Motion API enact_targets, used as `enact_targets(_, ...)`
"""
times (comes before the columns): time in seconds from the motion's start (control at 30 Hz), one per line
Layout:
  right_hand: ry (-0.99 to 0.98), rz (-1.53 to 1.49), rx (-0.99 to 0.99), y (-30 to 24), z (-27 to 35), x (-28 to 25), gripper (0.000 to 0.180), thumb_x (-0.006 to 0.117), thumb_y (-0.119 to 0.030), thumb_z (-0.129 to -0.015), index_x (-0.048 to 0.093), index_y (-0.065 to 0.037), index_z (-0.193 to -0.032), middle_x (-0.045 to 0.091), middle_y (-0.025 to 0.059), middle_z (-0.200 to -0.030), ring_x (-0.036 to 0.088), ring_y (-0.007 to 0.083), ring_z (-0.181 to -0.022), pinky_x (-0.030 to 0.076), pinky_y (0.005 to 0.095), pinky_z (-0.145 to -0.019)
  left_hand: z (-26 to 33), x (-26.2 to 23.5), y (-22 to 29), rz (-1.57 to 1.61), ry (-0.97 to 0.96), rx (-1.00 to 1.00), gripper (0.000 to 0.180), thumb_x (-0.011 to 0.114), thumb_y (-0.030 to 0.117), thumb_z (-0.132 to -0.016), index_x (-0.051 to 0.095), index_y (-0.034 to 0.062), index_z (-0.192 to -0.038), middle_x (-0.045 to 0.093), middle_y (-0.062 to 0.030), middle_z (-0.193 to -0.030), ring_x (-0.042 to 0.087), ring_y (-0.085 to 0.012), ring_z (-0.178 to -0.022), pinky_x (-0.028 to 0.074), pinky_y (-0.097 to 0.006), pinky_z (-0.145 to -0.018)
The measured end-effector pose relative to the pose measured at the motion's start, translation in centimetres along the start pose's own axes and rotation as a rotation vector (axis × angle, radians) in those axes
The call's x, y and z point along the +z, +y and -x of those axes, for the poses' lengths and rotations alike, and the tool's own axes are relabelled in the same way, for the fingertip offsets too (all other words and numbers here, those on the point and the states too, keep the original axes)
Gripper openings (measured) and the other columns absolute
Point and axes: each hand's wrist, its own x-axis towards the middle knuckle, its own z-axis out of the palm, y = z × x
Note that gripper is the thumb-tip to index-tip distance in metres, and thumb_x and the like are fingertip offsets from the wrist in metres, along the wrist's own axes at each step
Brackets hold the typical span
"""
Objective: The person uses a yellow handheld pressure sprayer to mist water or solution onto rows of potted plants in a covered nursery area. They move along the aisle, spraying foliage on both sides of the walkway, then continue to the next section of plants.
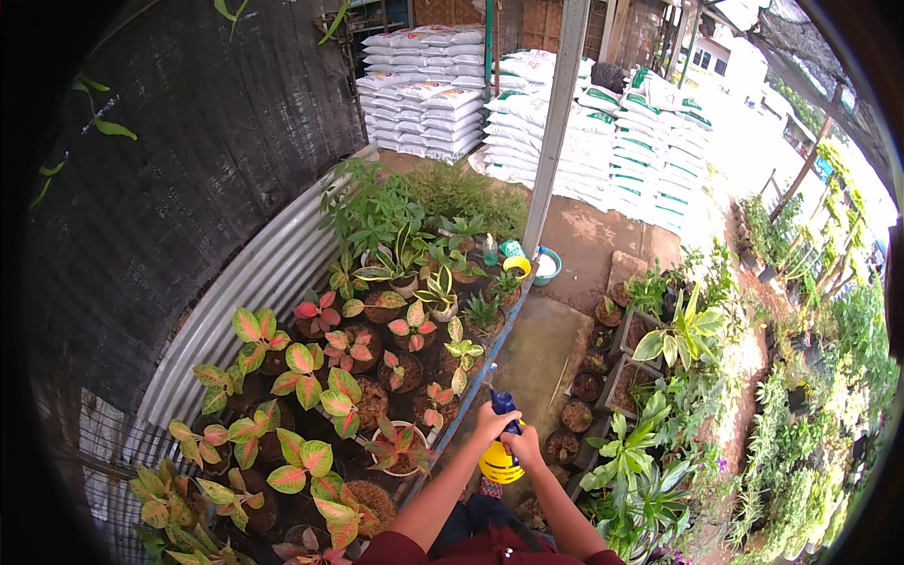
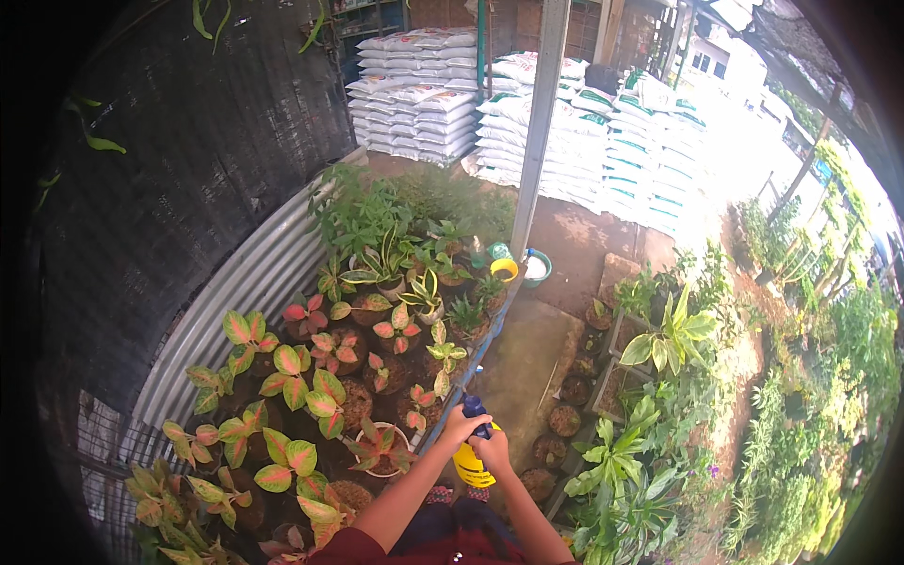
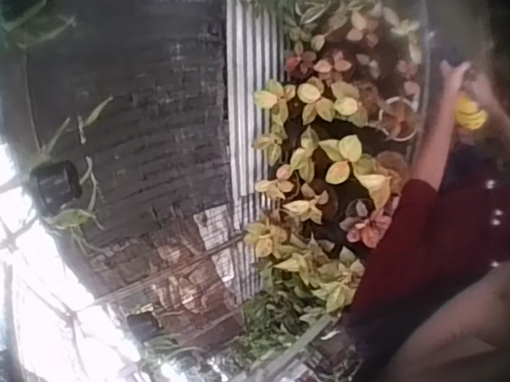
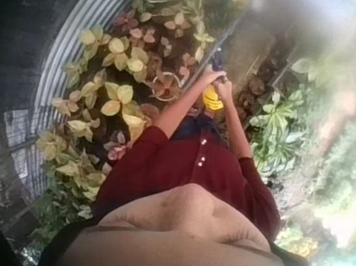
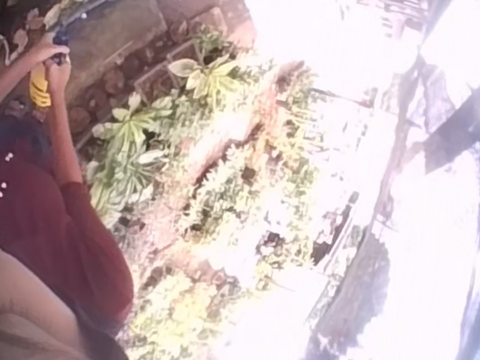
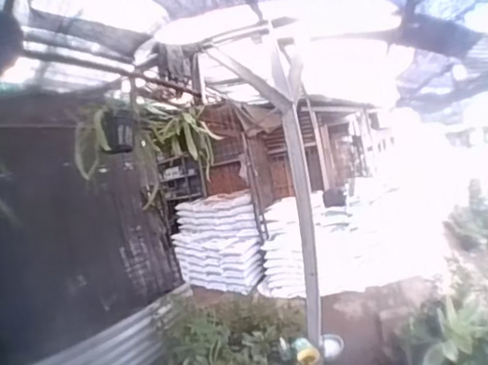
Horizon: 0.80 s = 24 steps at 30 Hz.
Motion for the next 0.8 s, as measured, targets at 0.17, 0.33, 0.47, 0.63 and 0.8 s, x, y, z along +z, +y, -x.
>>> enact_targets(0.17,0.017,-0.031,0.061,1.1,-0.2,-1.0,0.011,0.057,-0.004,-0.066,0.052,0.001,-0.058,0.051,0.0048,-0.050,0.046,0.0120,-0.041,0.036,0.0249,-0.041,-0.3,1.0,-1.7,-0.047,-0.055,-0.081,0.026,0.078,0.018,-0.062,0.061,0.0030,-0.076,0.064,-0.0057,-0.072,0.062,-0.0137,-0.062,0.049,-0.029,-0.057)
enact_targets(0.33,0.062,-0.033,-0.084,-2.9,-1.4,-2.3,0.008,0.057,-0.004,-0.066,0.053,0.001,-0.061,0.051,0.0042,-0.051,0.046,0.0109,-0.042,0.034,0.0244,-0.042,-1.9,3.2,3.9,-0.059,-0.043,0.011,0.030,0.077,0.015,-0.064,0.058,0.0029,-0.085,0.063,-0.0051,-0.076,0.061,-0.0137,-0.064,0.049,-0.028,-0.059)
enact_targets(0.47,0.124,-0.040,-0.275,-6.8,-2.6,-4.0,0.007,0.057,-0.002,-0.066,0.053,0.001,-0.062,0.050,0.0029,-0.050,0.045,0.0096,-0.041,0.033,0.0243,-0.040,-2.6,5.6,10.0,-0.065,-0.052,0.286,0.043,0.078,0.021,-0.059,0.056,0.0007,-0.090,0.063,-0.0064,-0.079,0.062,-0.0161,-0.069,0.050,-0.031,-0.064)
enact_targets(0.63,0.154,-0.019,-0.384,-9.6,-3.0,-4.6,0.006,0.058,-0.001,-0.066,0.052,0.000,-0.064,0.050,0.0014,-0.051,0.045,0.0087,-0.040,0.033,0.0236,-0.040,-3.4,6.7,12.7,-0.023,-0.074,0.394,0.046,0.078,0.022,-0.060,0.055,0.0002,-0.094,0.062,-0.0071,-0.083,0.061,-0.0169,-0.073,0.050,-0.031,-0.067)
enact_targets(0.8,0.142,-0.006,-0.273,-7.5,-3.1,-5.3,0.006,0.058,-0.002,-0.067,0.053,0.001,-0.065,0.050,0.0015,-0.051,0.044,0.0089,-0.040,0.032,0.0237,-0.040,-2.7,6.9,10.9,-0.112,-0.060,0.248,0.037,0.077,0.018,-0.064,0.057,0.0014,-0.090,0.064,-0.0051,-0.080,0.061,-0.0126,-0.069,0.050,-0.029,-0.064)
